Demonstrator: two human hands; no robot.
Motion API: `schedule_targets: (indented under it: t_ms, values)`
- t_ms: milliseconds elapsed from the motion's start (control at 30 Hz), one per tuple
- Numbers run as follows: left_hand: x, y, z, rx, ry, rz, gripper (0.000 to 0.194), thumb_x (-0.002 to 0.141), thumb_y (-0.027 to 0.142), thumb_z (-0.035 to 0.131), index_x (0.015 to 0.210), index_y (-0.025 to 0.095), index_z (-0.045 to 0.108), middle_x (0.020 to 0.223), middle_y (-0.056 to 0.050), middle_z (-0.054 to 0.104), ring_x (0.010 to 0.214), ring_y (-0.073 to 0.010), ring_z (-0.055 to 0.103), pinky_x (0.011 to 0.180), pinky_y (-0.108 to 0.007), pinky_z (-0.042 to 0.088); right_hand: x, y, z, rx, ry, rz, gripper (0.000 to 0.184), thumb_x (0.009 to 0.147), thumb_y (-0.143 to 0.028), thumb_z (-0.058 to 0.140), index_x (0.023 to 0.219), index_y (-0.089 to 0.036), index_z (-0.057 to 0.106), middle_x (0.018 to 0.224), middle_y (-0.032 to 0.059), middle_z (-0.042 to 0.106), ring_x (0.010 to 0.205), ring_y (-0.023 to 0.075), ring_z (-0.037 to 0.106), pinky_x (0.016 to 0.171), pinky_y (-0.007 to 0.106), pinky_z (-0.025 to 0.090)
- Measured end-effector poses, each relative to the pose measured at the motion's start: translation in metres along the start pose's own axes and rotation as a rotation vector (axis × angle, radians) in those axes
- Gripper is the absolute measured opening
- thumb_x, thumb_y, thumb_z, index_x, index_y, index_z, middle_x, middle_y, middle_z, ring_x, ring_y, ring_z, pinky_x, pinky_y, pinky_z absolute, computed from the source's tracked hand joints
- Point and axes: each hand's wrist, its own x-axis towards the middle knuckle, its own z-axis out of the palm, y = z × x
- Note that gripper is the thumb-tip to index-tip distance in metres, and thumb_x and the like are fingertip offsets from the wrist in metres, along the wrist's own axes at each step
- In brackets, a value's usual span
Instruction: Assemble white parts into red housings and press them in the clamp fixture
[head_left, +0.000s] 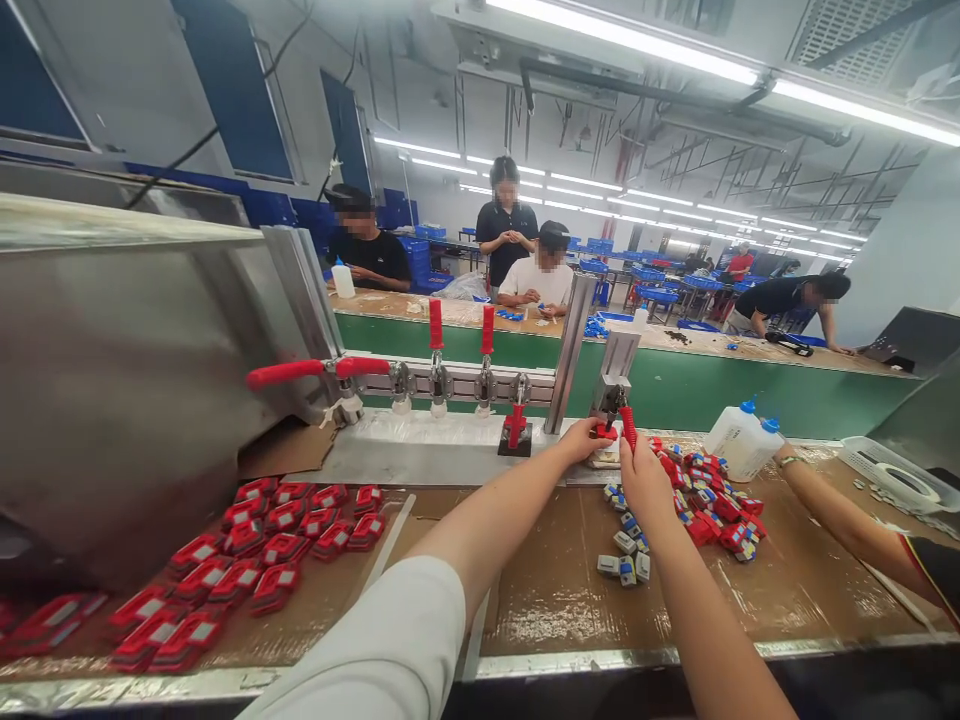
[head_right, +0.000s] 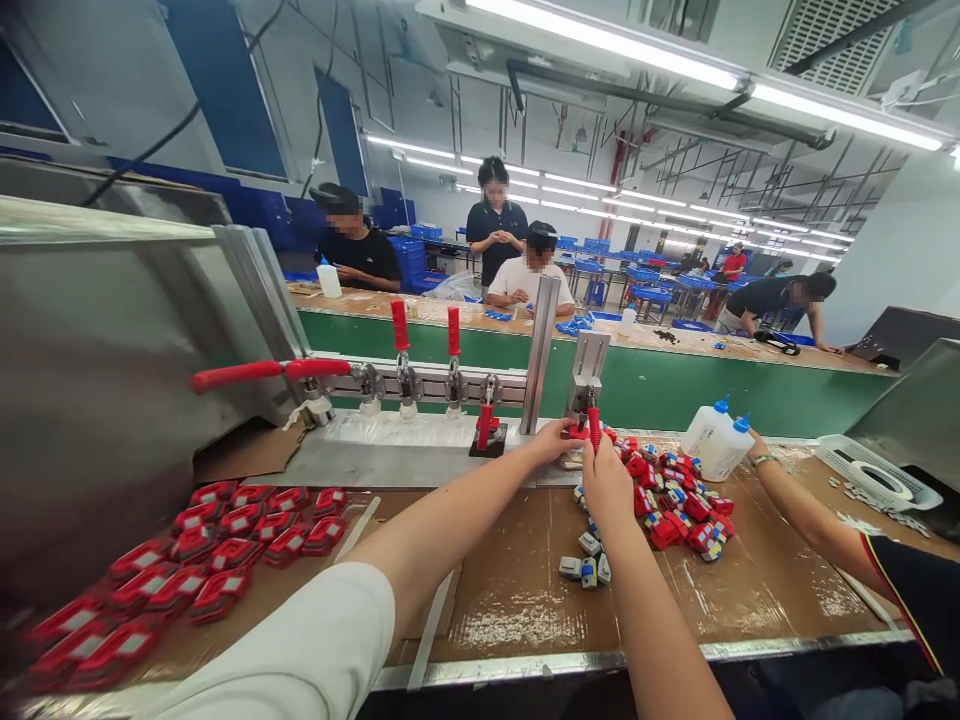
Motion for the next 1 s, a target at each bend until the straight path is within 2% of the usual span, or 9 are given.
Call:
schedule_targets:
  t_ms: [100,233,333,600,767,833,900,1000]
  values:
    - [-0.001,0.002,0.001,0.009,0.009,-0.009,0.044,0.077,0.019,0.083,0.117,0.012,0.067,0.113,-0.012,0.075,0.099,-0.0214,0.071,0.094,-0.035,0.055,0.003,-0.003,-0.006,-0.032,-0.011,0.003,0.054,0.105,-0.051,0.025,0.123,-0.015,0.059,0.105,0.0176,0.070,0.097,0.0314,0.066,0.075,0.035,0.044]
    - [-0.004,0.005,0.001,0.027,0.013,-0.011,0.044,0.077,0.020,0.082,0.119,0.013,0.068,0.114,-0.011,0.075,0.101,-0.0219,0.071,0.096,-0.035,0.055,0.014,-0.009,-0.020,0.097,0.056,-0.071,0.052,0.103,-0.052,0.029,0.122,-0.017,0.062,0.100,0.0137,0.071,0.090,0.0299,0.064,0.073,0.034,0.043]
    - [-0.004,0.006,0.000,0.039,0.006,-0.005,0.046,0.077,0.020,0.083,0.120,0.013,0.067,0.116,-0.011,0.075,0.102,-0.0226,0.071,0.097,-0.035,0.054,0.018,-0.011,-0.024,0.091,0.056,-0.076,0.051,0.102,-0.051,0.030,0.120,-0.018,0.064,0.096,0.0123,0.071,0.084,0.0291,0.063,0.070,0.034,0.041]
    - [-0.005,0.006,0.000,0.096,0.004,0.011,0.046,0.079,0.022,0.082,0.121,0.011,0.067,0.115,-0.013,0.074,0.101,-0.0233,0.071,0.094,-0.034,0.055,0.007,0.009,0.001,0.029,-0.007,-0.037,0.052,0.102,-0.051,0.028,0.127,-0.016,0.057,0.104,0.0163,0.071,0.094,0.0319,0.067,0.072,0.035,0.045]
    - [-0.008,0.016,-0.003,0.190,0.001,0.008,0.048,0.076,0.023,0.083,0.121,0.013,0.068,0.117,-0.012,0.074,0.108,-0.0265,0.069,0.100,-0.037,0.052,0.003,0.011,0.014,-0.253,-0.101,0.103,0.047,0.108,-0.049,0.021,0.119,-0.017,0.053,0.098,0.0178,0.072,0.084,0.0312,0.070,0.070,0.036,0.046]
    - [-0.013,0.026,-0.010,0.242,-0.013,0.005,0.055,0.069,0.022,0.087,0.121,0.013,0.069,0.123,-0.014,0.072,0.117,-0.0308,0.065,0.106,-0.039,0.048,0.004,0.010,0.022,-0.340,-0.128,0.140,0.046,0.109,-0.049,0.021,0.119,-0.016,0.051,0.099,0.0191,0.072,0.084,0.0321,0.071,0.071,0.038,0.048]
    - [-0.025,0.043,-0.028,0.286,-0.035,0.001,0.062,0.064,0.024,0.090,0.122,0.013,0.070,0.126,-0.014,0.071,0.120,-0.0324,0.064,0.106,-0.037,0.047,0.007,0.007,0.029,-0.367,-0.164,0.155,0.045,0.109,-0.047,0.022,0.120,-0.014,0.050,0.100,0.0209,0.072,0.086,0.0338,0.072,0.074,0.041,0.049]
    - [-0.061,0.081,-0.082,0.379,-0.174,0.095,0.051,0.073,0.035,0.085,0.120,0.018,0.073,0.116,-0.007,0.075,0.103,-0.0247,0.070,0.094,-0.028,0.050,0.012,0.005,0.032,-0.374,-0.224,0.188,0.045,0.109,-0.044,0.025,0.123,-0.009,0.051,0.100,0.0247,0.071,0.092,0.0374,0.072,0.078,0.045,0.051]
